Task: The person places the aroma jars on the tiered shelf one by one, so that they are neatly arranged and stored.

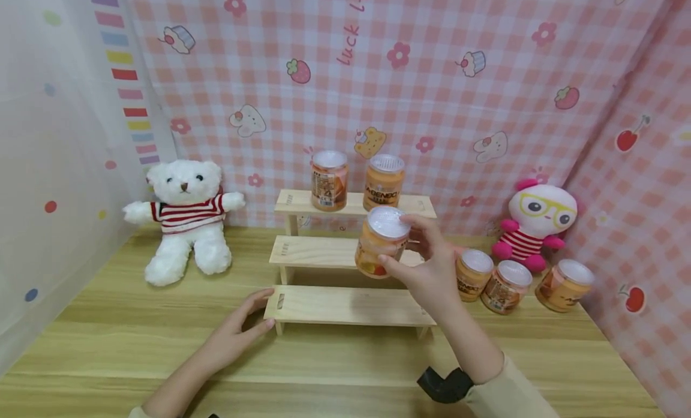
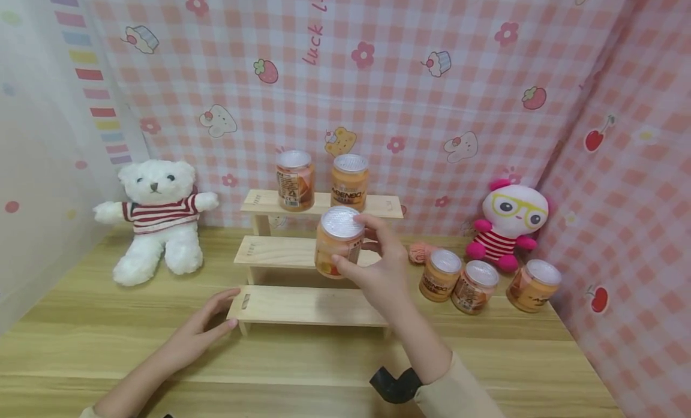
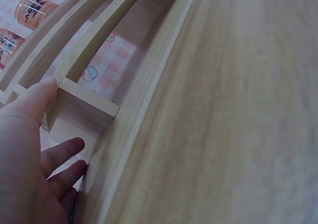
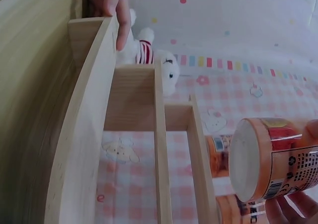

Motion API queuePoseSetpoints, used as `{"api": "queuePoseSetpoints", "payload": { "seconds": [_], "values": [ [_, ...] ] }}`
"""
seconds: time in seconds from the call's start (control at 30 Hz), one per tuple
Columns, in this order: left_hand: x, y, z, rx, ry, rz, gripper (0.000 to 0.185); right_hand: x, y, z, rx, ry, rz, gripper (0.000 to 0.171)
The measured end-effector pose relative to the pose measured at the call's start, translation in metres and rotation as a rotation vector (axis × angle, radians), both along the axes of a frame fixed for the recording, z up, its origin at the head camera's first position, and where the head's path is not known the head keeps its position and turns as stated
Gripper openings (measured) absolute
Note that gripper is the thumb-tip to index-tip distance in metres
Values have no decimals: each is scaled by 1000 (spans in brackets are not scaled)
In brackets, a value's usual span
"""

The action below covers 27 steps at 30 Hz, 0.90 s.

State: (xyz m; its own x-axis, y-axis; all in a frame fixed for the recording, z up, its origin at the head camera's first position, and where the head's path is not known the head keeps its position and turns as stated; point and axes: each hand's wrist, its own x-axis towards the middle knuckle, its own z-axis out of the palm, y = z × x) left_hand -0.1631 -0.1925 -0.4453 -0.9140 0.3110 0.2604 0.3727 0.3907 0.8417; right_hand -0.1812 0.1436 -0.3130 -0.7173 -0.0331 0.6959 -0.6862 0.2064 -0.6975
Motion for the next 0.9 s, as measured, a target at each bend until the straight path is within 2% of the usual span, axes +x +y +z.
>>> {"api": "queuePoseSetpoints", "payload": {
  "seconds": [0.3,0.63,0.9],
  "values": [
    [1,0,0,-4,-13,0,53,-15,-36,3,15,-74,43,58],
    [-3,-2,-6,-34,-14,25,53,-36,-60,-9,26,-107,35,59],
    [-3,-3,-5,-35,-23,19,53,-48,-73,-18,59,-144,5,58]
  ]
}}
